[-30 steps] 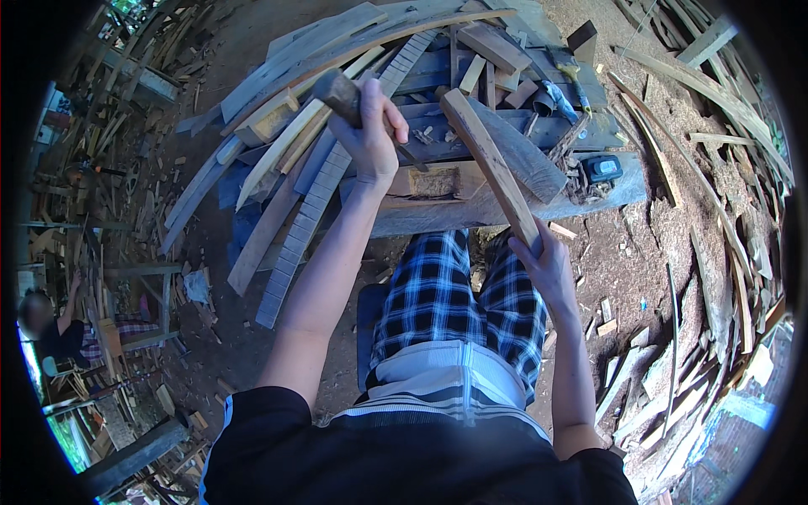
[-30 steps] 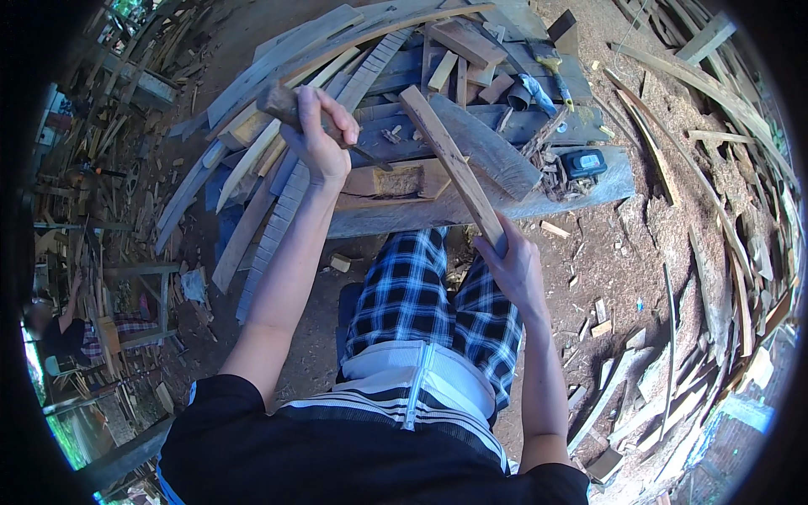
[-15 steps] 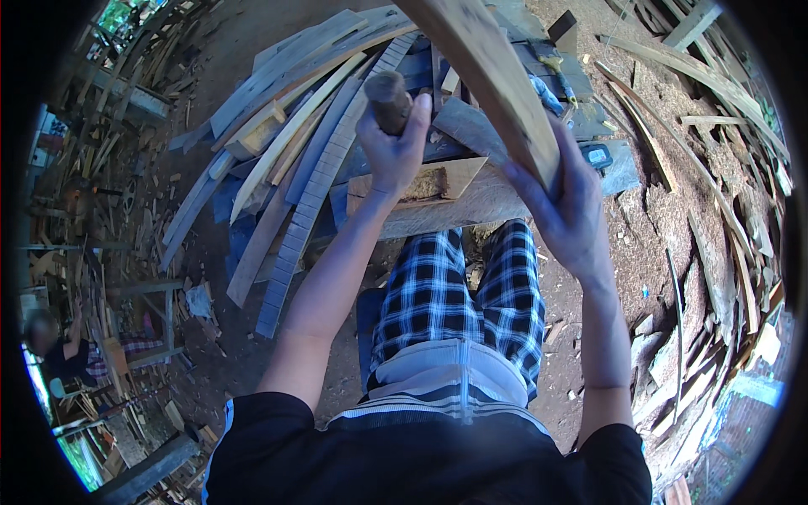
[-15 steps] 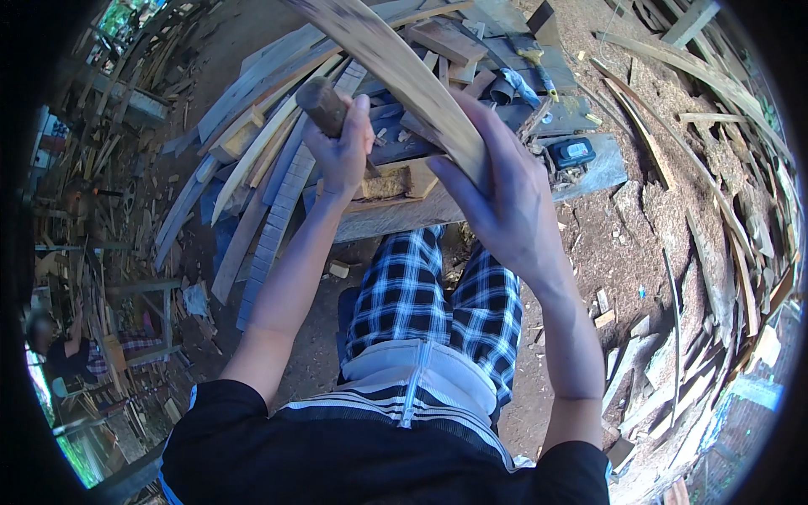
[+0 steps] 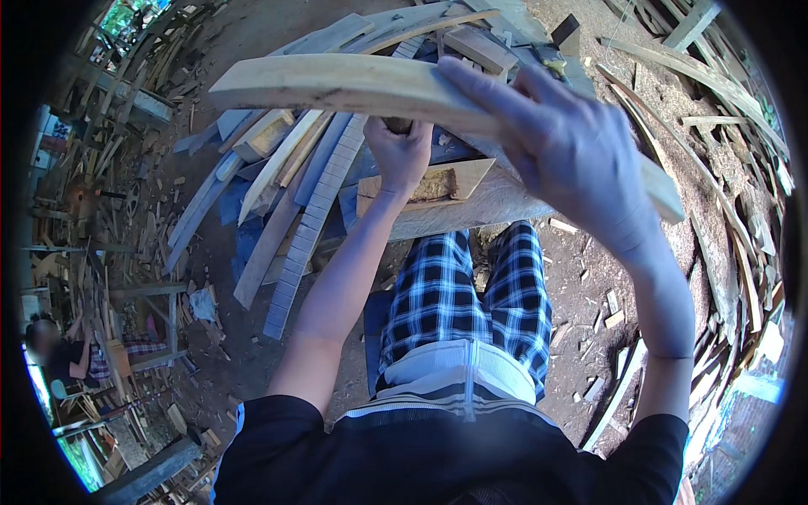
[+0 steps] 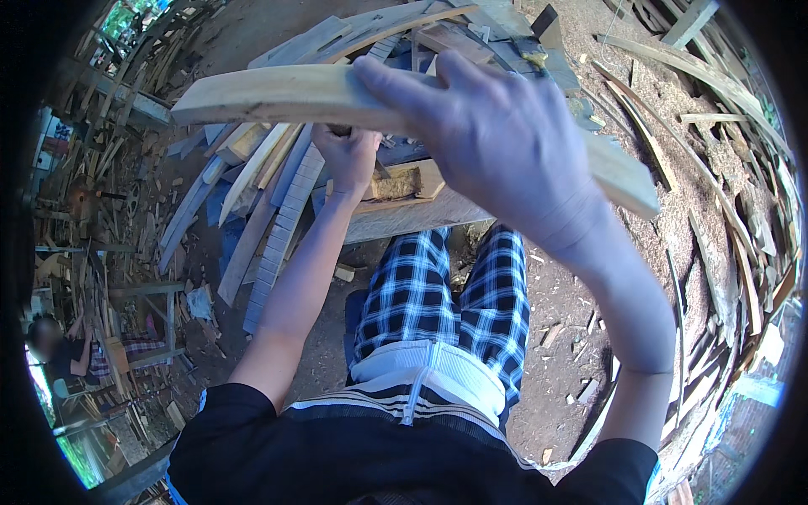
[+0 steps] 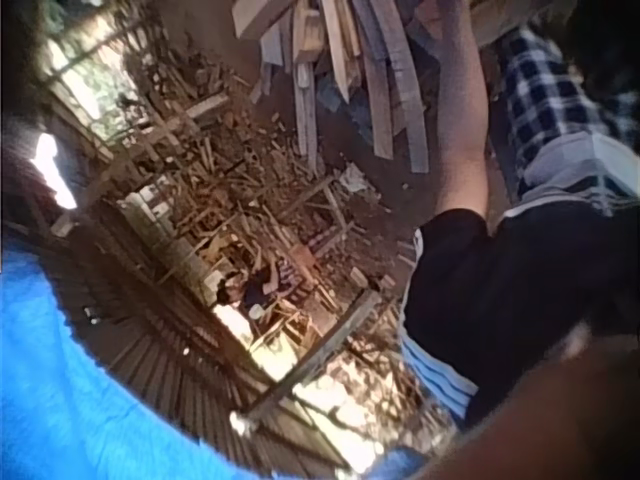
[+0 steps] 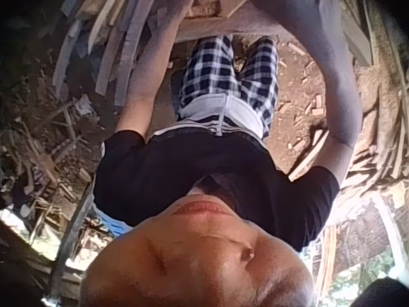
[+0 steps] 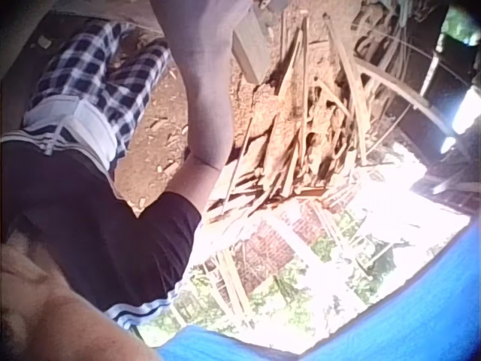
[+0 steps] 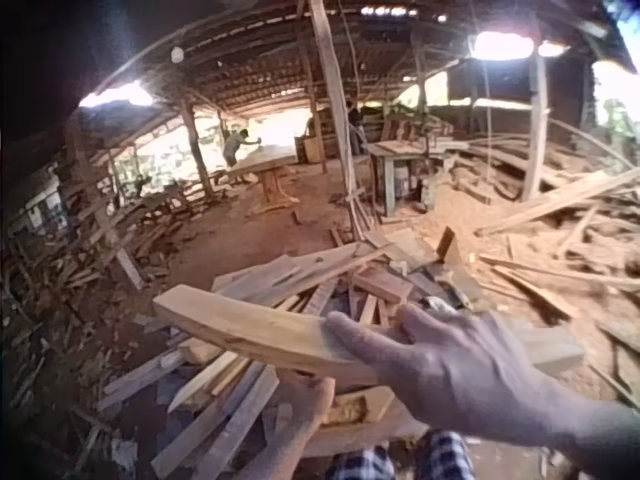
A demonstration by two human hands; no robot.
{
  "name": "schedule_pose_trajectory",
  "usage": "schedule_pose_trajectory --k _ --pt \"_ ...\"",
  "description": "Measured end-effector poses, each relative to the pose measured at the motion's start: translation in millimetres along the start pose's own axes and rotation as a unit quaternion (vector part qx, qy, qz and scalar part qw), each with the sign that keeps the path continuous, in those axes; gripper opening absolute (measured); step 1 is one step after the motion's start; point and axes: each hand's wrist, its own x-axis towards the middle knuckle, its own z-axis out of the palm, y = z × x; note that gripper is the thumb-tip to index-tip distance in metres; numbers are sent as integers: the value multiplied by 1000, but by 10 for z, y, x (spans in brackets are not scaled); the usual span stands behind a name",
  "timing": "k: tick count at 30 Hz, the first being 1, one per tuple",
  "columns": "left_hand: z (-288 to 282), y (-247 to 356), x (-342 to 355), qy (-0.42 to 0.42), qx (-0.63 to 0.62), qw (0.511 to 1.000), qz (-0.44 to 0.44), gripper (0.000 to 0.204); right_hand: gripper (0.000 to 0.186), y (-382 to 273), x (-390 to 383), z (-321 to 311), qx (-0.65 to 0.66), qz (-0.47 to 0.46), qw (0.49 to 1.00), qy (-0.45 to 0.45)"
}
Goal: Manually shaving a piece of curved wood using a hand plane and finishing with a chisel.
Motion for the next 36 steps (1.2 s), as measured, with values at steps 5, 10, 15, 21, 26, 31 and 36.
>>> schedule_pose_trajectory --k 5,10,15,21,26,31,36 --pt "-7 72 -23 7 -28 999 -34 15 74 -19 -36 8 80 29 989 119" --pt "-253 148 108 185 -143 969 -75 15 73 -27 -170 143 152 86 983 -55" --pt "-763 161 272 367 -205 892 -166 30 64 146 -665 471 378 223 897 -48" --pt "-761 147 158 388 -212 870 -216 35 61 8 -1004 704 415 286 857 -107" --pt "-605 237 -83 285 -215 925 -130 30 66 -91 -1170 854 430 306 841 -122" --pt "-546 468 -236 -1 31 999 43 31 66 -86 -1300 970 424 323 840 -100" --pt "-782 498 -242 13 184 982 35 18 65 -146 -1364 1025 434 362 813 -135"
